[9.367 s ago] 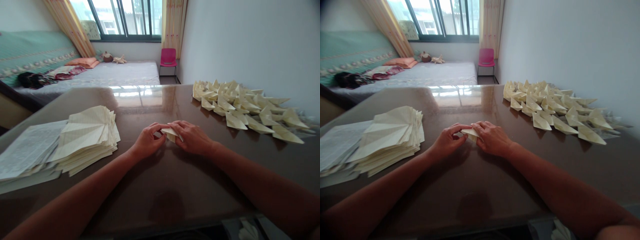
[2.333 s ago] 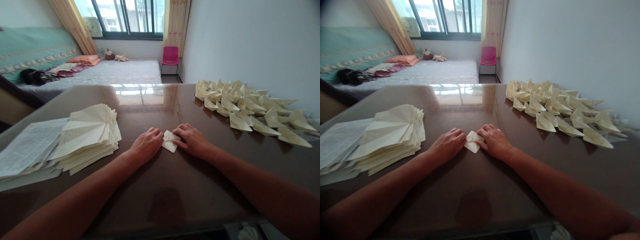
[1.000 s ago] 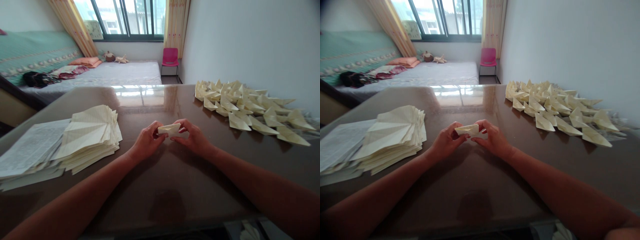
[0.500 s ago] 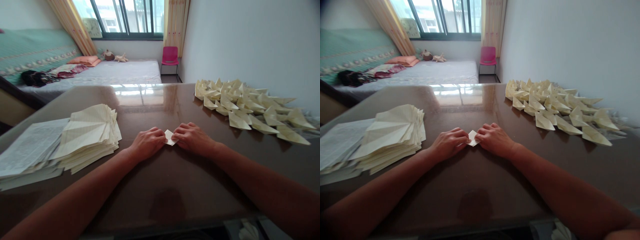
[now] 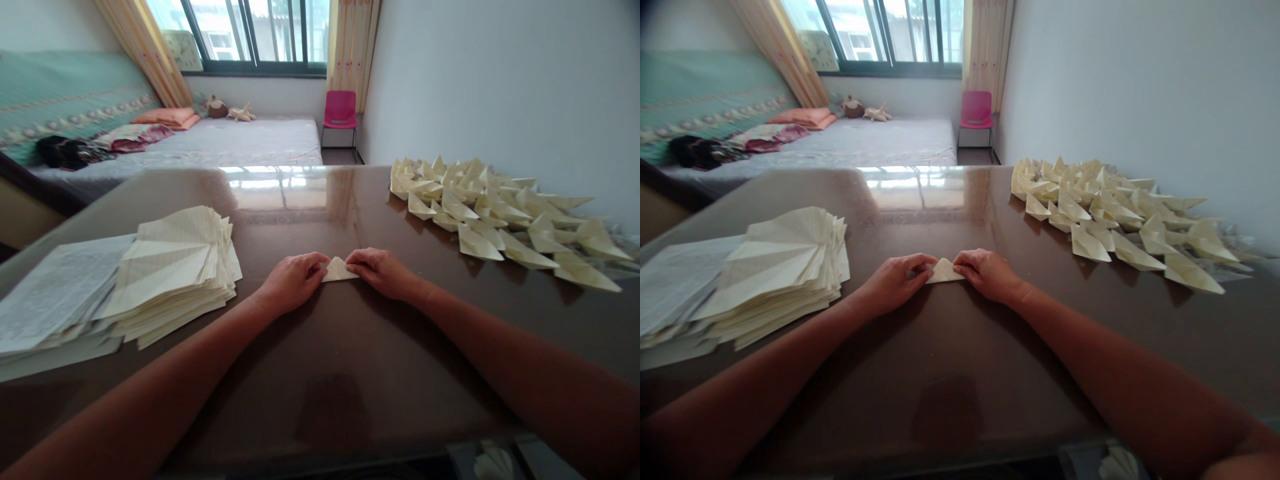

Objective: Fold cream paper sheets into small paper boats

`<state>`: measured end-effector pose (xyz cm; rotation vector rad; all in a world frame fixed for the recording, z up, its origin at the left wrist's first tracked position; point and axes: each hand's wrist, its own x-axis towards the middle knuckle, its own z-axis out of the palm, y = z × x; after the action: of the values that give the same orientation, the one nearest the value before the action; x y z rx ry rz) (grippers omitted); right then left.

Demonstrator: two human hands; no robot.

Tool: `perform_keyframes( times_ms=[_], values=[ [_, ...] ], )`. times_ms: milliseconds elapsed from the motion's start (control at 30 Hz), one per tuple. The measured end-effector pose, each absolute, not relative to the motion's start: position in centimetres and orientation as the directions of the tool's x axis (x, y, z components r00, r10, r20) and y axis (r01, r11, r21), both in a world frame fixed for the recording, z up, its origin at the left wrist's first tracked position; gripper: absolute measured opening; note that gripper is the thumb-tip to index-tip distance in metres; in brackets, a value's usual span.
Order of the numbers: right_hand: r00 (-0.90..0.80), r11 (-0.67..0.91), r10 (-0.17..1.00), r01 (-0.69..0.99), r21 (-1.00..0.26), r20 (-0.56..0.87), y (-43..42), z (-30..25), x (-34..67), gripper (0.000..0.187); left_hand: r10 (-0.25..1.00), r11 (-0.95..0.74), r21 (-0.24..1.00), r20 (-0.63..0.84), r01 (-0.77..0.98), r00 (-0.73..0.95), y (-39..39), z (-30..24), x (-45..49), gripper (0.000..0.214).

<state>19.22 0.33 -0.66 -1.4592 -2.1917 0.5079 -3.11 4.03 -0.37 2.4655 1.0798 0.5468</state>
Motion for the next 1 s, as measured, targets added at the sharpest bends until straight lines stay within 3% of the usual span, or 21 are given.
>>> perform_keyframes(
  times_ms=[200,533,800,1000],
  values=[
    [-0.235,0.271,0.962,0.862,-0.428,0.137,0.0,-0.8,18.4,0.016,0.754,-0.649,0.375,0.203,0.662,0.625,3.5,-0.4,-2.7,0.031],
    [-0.217,0.251,0.967,0.901,-0.353,0.133,-0.2,-0.5,18.1,0.017,0.743,-0.67,0.158,0.166,0.726,0.649,2.6,0.2,-2.2,0.038],
    [-0.235,0.263,0.965,0.898,-0.352,0.12,-0.2,-0.1,18.0,0.016,0.725,-0.687,0.229,0.15,0.689,0.673,3.4,-0.3,-2.9,0.038],
    [-0.217,0.247,0.968,0.907,-0.34,0.123,-0.3,-0.1,17.9,0.015,0.726,-0.688,0.125,0.129,0.715,0.676,2.7,0.2,-2.8,0.038]
  ],
)
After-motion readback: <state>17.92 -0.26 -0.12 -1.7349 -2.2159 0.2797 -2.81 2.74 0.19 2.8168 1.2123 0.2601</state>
